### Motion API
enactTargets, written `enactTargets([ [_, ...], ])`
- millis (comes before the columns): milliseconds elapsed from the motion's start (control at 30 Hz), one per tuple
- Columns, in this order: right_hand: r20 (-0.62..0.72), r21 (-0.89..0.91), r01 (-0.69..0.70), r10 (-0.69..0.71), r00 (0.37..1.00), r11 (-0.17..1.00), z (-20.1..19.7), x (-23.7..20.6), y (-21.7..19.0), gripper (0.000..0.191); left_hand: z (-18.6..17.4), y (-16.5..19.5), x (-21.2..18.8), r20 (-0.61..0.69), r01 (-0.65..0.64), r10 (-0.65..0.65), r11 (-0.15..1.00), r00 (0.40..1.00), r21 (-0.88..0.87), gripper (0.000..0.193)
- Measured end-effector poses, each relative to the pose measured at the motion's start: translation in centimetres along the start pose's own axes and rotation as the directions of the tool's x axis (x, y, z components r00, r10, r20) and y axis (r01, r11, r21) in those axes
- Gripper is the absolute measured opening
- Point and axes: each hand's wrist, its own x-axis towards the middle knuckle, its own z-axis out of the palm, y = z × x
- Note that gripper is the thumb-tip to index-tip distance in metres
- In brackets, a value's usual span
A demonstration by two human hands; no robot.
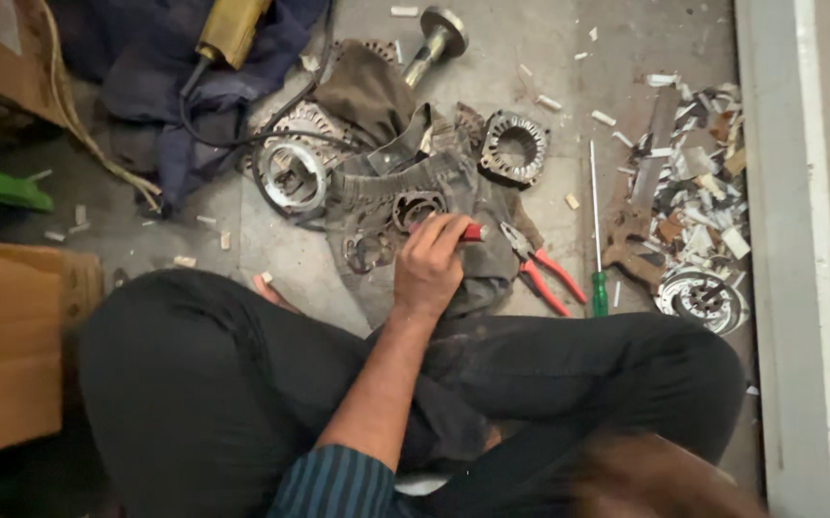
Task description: The person sits on the floor and uses a hammer and a red punch to drive components out of scrap motor housings, working one part at a time. They reposition the housings on a rag, knock pieces loose, and set freed parts aside among the scrap.
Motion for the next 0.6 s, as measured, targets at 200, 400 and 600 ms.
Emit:
enactTargets([
  [200, -0.321, 0.257, -0.609, 0.661, 0.678, 0.750, 5.9, 1.2, 1.0, 0.033, -0.9, -0.4, 0.3, -0.018, 0.050, -0.049, 0.998, 0.999, 0.032, 0.039],
  [400, -0.174, 0.286, -0.504, 0.561, 0.809, 0.815, 6.3, 1.0, -0.1, 0.032, -0.9, 0.8, -0.2, -0.002, 0.007, -0.007, 1.000, 1.000, 0.008, 0.038],
  [600, -0.181, 0.383, -0.530, 0.624, 0.760, 0.757, 6.1, 1.7, -0.1, 0.036, -0.4, 2.2, -0.6, 0.097, -0.124, 0.120, 0.992, 0.988, 0.036, 0.035],
])
